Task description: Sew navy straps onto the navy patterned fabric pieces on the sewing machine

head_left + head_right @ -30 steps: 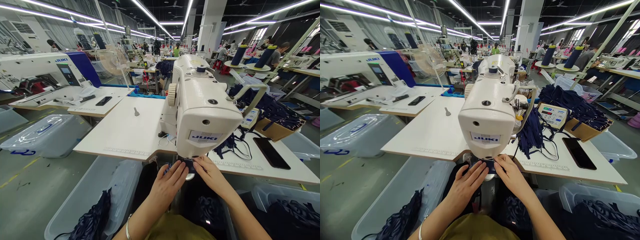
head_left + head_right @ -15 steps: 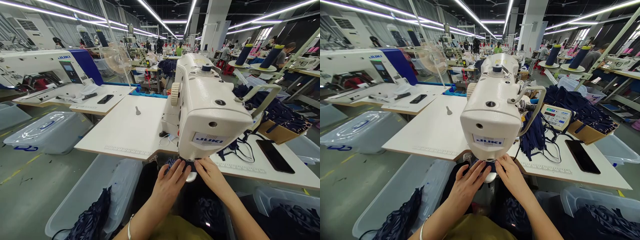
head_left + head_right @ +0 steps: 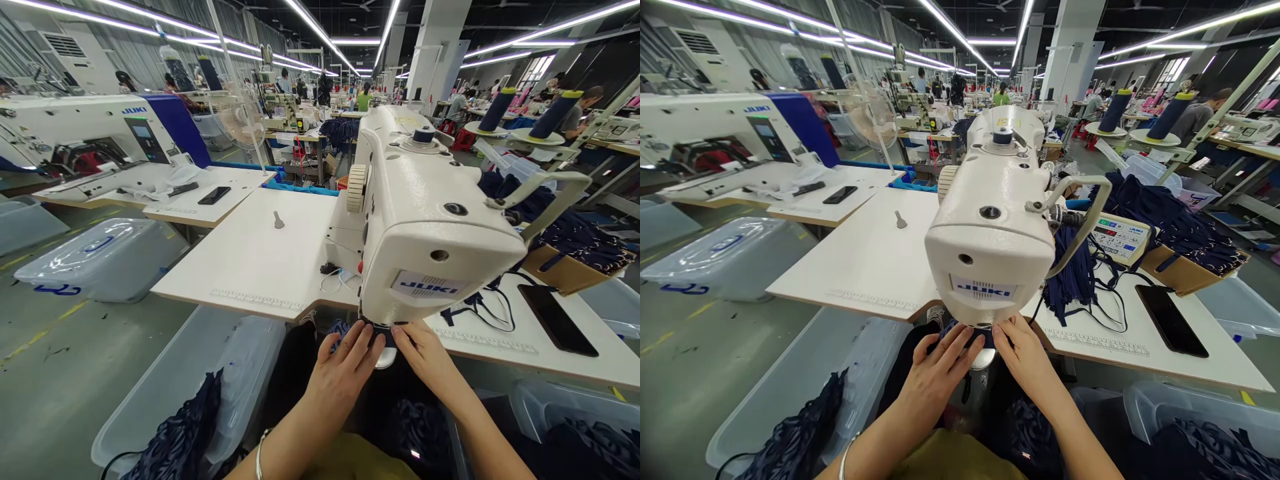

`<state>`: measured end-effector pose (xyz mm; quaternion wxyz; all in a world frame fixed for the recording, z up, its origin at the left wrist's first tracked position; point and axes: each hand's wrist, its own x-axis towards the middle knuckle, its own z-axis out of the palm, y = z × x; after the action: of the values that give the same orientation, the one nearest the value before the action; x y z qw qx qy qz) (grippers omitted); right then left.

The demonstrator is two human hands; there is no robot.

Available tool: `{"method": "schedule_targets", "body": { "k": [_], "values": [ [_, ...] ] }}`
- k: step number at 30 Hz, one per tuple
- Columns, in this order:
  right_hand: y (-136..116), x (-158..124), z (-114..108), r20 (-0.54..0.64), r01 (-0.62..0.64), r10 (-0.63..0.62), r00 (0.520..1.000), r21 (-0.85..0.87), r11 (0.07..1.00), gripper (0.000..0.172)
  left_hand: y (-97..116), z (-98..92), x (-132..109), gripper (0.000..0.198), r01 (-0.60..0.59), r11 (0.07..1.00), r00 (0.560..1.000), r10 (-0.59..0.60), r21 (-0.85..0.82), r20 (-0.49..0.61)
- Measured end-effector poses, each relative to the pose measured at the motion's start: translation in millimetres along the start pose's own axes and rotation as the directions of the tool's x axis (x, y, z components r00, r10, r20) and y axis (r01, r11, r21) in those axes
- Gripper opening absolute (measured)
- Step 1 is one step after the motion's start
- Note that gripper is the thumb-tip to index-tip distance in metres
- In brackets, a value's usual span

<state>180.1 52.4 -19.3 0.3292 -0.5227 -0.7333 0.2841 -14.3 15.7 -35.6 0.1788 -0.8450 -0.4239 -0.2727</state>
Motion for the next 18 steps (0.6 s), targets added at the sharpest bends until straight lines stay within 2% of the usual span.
{"method": "schedule_targets", "body": {
  "k": [7, 14, 18],
  "values": [
    [5, -1, 3, -0.002, -0.001, 0.001, 1.0, -0.007, 1.0, 0.031, 0, 4.0, -3, 0.035, 0.007, 1.0, 1.0, -0.007, 0.003, -0.014],
    [0, -1, 6, -0.022, 0.029, -0.028, 0.999, 0.045, 0.999, 0.027, -2, 7.9, -7, 0.037, 0.053, 0.995, 0.998, -0.056, -0.081, -0.038],
    [-4, -3, 7, -0.06, -0.029, 0.036, 0.998, 0.116, 0.993, 0.021, -1, 13.4, -8, 0.04, 0.057, 0.994, 0.993, -0.066, -0.091, -0.099]
  ]
}}
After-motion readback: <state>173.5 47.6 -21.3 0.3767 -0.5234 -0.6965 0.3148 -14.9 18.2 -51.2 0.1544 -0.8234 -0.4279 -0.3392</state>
